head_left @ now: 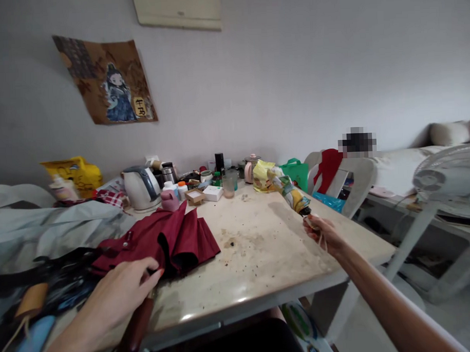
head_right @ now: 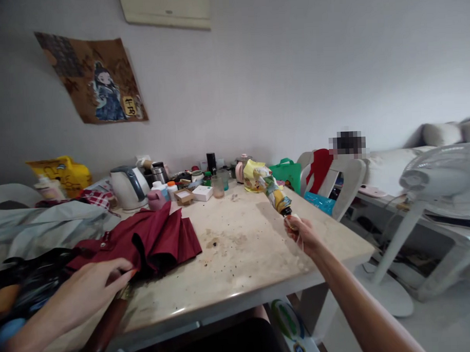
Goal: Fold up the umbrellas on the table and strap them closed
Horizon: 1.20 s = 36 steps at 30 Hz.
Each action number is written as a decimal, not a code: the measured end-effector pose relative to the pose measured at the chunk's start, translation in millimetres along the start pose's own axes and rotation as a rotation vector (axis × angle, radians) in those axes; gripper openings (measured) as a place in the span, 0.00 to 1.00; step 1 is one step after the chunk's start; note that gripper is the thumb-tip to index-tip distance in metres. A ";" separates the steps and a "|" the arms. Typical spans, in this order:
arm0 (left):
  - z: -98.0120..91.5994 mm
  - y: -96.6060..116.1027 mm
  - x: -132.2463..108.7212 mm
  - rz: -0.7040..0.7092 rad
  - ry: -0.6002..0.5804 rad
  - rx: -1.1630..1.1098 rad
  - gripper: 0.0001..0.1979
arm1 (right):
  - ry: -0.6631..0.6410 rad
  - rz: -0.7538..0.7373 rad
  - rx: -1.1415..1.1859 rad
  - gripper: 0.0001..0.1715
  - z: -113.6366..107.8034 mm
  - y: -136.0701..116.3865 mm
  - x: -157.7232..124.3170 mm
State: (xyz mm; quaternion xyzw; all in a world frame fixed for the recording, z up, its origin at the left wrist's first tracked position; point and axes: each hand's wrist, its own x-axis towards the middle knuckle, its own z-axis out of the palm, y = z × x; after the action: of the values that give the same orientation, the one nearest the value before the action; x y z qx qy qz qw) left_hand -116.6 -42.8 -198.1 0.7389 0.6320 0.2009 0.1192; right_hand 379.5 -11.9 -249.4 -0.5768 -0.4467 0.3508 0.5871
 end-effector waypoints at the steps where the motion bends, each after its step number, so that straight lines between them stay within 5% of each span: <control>1: -3.7 17.1 0.6 0.041 -0.031 -0.037 0.19 | -0.083 0.007 0.229 0.23 11.0 -4.3 -14.6; 3: -5.9 54.5 5.4 0.123 -0.092 -0.201 0.22 | -0.233 0.040 0.450 0.26 35.9 -14.7 -43.2; 7: 10.1 119.1 24.8 0.279 -0.180 -0.545 0.30 | -0.479 0.015 0.232 0.18 84.2 -28.0 -87.4; 9: 22.3 140.2 34.6 0.317 -0.153 -0.596 0.32 | -0.400 -0.116 0.019 0.12 102.6 -25.0 -99.1; 13: 39.9 162.2 43.8 0.355 0.140 -0.489 0.22 | -0.116 -0.345 -0.284 0.09 122.7 -12.6 -103.6; 16: 42.5 163.0 46.3 0.414 0.150 -0.567 0.25 | -0.096 -0.324 -0.247 0.08 122.8 -17.2 -102.8; 19: 37.1 148.5 60.8 0.482 0.091 -0.797 0.28 | -0.364 -0.210 0.051 0.11 114.8 -32.7 -110.9; 24: 36.0 102.7 109.5 0.189 0.338 -0.984 0.31 | -0.785 0.054 0.744 0.21 93.8 -43.1 -132.4; 27: 40.3 83.4 123.7 0.193 0.230 -0.851 0.28 | -0.920 0.013 0.639 0.24 73.4 -43.1 -116.8; 28: 39.6 79.5 123.8 0.178 0.186 -0.844 0.27 | -0.849 -0.065 0.465 0.25 65.6 -45.1 -104.4; 29: 37.3 76.3 122.0 0.142 0.163 -0.857 0.26 | -0.652 -0.182 0.249 0.22 58.2 -48.6 -89.6; 31: 29.5 71.1 114.2 0.031 0.176 -0.906 0.25 | -0.060 -0.347 -0.153 0.24 47.4 -60.0 -57.7; 33: 21.5 67.1 102.8 -0.055 0.202 -0.942 0.25 | 0.258 -0.370 -0.330 0.30 46.5 -75.0 -32.6; 34: 19.1 66.1 96.1 -0.072 0.191 -0.952 0.25 | 0.299 -0.336 -0.305 0.27 50.4 -82.8 -25.4; 36: 18.6 67.4 81.3 -0.070 0.111 -0.963 0.24 | 0.145 -0.155 -0.034 0.17 64.2 -96.0 -23.7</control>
State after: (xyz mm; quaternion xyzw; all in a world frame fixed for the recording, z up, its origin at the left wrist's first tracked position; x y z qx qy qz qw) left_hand -38.7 26.8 -173.8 0.5663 0.4972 0.5055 0.4202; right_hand 301.5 -19.0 -161.3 -0.5744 -0.4519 0.2542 0.6334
